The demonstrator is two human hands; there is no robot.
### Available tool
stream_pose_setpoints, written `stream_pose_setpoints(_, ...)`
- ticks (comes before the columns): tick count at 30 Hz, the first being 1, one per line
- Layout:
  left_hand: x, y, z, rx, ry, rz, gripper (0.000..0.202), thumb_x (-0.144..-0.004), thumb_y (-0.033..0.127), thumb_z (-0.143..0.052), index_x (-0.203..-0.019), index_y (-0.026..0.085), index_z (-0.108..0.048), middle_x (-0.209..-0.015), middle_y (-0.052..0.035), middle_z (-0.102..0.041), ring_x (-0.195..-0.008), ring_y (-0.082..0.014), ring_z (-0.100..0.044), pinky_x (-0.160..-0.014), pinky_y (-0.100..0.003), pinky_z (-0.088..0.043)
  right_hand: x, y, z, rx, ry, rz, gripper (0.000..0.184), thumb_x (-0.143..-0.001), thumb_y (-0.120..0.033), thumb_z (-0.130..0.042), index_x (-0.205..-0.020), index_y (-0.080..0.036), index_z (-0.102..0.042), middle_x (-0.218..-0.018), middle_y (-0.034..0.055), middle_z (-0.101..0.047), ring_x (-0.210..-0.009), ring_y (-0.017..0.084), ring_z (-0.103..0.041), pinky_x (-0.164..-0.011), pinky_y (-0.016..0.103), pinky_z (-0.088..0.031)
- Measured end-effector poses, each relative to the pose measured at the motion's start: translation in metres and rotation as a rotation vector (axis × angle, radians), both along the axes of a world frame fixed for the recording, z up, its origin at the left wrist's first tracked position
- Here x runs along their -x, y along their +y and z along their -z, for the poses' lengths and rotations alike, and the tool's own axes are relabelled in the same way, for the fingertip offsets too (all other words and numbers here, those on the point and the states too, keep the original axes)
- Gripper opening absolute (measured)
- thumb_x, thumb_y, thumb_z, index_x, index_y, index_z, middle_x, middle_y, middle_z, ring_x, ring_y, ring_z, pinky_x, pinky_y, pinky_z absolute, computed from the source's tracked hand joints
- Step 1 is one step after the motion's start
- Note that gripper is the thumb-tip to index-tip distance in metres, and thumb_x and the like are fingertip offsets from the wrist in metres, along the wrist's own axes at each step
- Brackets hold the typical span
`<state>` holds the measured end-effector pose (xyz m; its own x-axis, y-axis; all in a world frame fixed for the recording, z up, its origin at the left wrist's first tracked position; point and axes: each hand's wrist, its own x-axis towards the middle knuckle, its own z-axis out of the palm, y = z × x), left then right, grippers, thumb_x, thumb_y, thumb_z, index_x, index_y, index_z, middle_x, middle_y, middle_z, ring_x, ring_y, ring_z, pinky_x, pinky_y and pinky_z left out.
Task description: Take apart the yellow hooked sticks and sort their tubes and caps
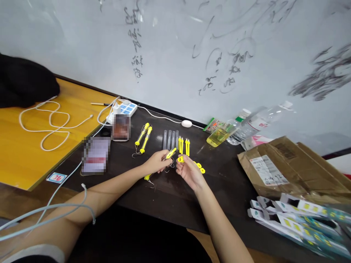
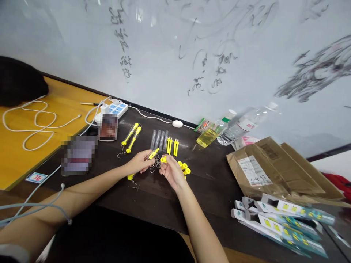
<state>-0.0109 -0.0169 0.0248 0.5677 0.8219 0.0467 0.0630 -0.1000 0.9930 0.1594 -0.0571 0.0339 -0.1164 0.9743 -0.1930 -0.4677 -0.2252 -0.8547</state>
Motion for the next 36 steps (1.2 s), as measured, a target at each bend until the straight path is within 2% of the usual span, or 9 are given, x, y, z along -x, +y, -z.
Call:
stream_pose_setpoints(2, 0.001, 0.001, -0.001, 0.007, 0.006, 0.009, 0.026, -0.082, 0.040, -0.057, -0.081, 0.017, -0.046, -0.043, 0.0096, -0.042, -0.031, -0.0045, -0.037, -0.031, -0.014, -0.030, 0.002, -0.001, 0.001, -0.011, -0.007, -0.028, 0.024, -0.072, -0.032, -0.071, -0.088, -0.021, -0.058, -0.068, -0.0024, -0.058, -0.053, 0.008, -0.047, -0.048, 0.021, -0.044)
stream_pose_setpoints(6, 0.000, 0.002, 0.000, 0.031, -0.001, 0.068, 0.030, -0.078, 0.042, -0.062, -0.080, 0.016, -0.047, -0.046, 0.0099, -0.042, -0.032, -0.0043, -0.039, -0.031, -0.014, -0.031, 0.004, -0.002, 0.004, -0.044, 0.001, -0.091, 0.023, -0.071, -0.028, -0.073, -0.087, -0.020, -0.059, -0.070, -0.0020, -0.059, -0.055, 0.008, -0.050, -0.051, 0.021, -0.047)
stream_pose_setpoints(11, -0.001, 0.002, 0.001, 0.038, 0.018, 0.077, 0.030, -0.077, 0.041, -0.062, -0.084, 0.015, -0.049, -0.059, 0.0066, -0.051, -0.035, -0.0030, -0.043, -0.031, -0.014, -0.034, 0.004, -0.002, 0.008, -0.043, -0.005, -0.134, 0.021, -0.075, -0.032, -0.071, -0.087, -0.020, -0.059, -0.071, -0.0009, -0.059, -0.055, 0.009, -0.051, -0.052, 0.022, -0.048)
stream_pose_setpoints(17, -0.001, 0.005, 0.002, 0.066, -0.015, 0.094, 0.033, -0.079, 0.046, -0.060, -0.083, 0.015, -0.048, -0.059, 0.0063, -0.052, -0.033, -0.0023, -0.042, -0.030, -0.014, -0.032, 0.004, -0.002, 0.007, -0.030, -0.004, -0.166, 0.022, -0.078, -0.037, -0.066, -0.087, -0.020, -0.057, -0.067, -0.0016, -0.056, -0.052, 0.009, -0.048, -0.048, 0.022, -0.044)
stream_pose_setpoints(24, 0.000, 0.009, 0.009, 0.077, -0.033, 0.059, 0.033, -0.083, 0.049, -0.054, -0.082, 0.017, -0.043, -0.057, 0.0075, -0.052, -0.030, -0.0022, -0.040, -0.028, -0.013, -0.030, 0.001, -0.003, -0.001, -0.005, -0.069, -0.184, 0.022, -0.080, -0.040, -0.060, -0.086, -0.021, -0.052, -0.058, -0.0066, -0.044, -0.045, 0.007, -0.036, -0.045, 0.020, -0.038)
stream_pose_setpoints(27, 0.001, 0.012, 0.012, 0.065, -0.032, 0.026, 0.030, -0.085, 0.046, -0.052, -0.083, 0.018, -0.042, -0.058, 0.0074, -0.052, -0.030, -0.0028, -0.040, -0.027, -0.013, -0.031, -0.002, -0.006, -0.004, -0.040, -0.237, -0.170, 0.022, -0.080, -0.041, -0.058, -0.087, -0.022, -0.050, -0.056, -0.0080, -0.040, -0.043, 0.006, -0.030, -0.039, 0.017, -0.026)
stream_pose_setpoints(29, 0.001, 0.013, 0.012, 0.069, -0.020, 0.010, 0.028, -0.086, 0.044, -0.051, -0.083, 0.018, -0.042, -0.059, 0.0069, -0.053, -0.030, -0.0026, -0.041, -0.028, -0.013, -0.033, -0.001, -0.009, -0.005, -0.113, -0.432, -0.159, 0.021, -0.080, -0.040, -0.057, -0.086, -0.022, -0.050, -0.055, -0.0086, -0.038, -0.042, 0.006, -0.026, -0.038, 0.017, -0.020)
stream_pose_setpoints(31, 0.002, 0.014, 0.011, 0.102, 0.024, -0.002, 0.026, -0.086, 0.042, -0.051, -0.083, 0.018, -0.043, -0.063, 0.0056, -0.055, -0.031, -0.0035, -0.045, -0.028, -0.014, -0.035, 0.001, -0.013, -0.004, -0.250, -0.674, -0.178, 0.017, -0.079, -0.036, -0.057, -0.083, -0.021, -0.050, -0.055, -0.0083, -0.038, -0.044, 0.006, -0.029, -0.041, 0.018, -0.022)
stream_pose_setpoints(36, 0.004, 0.013, 0.007, 0.201, 0.154, 0.012, 0.021, -0.085, 0.036, -0.052, -0.089, 0.017, -0.045, -0.081, -0.0036, -0.067, -0.047, -0.0114, -0.063, -0.029, -0.013, -0.034, 0.012, -0.025, -0.002, -0.584, -1.306, -0.423, 0.006, -0.074, -0.020, -0.059, -0.078, -0.020, -0.055, -0.063, -0.0044, -0.050, -0.054, 0.009, -0.043, -0.054, 0.021, -0.029)
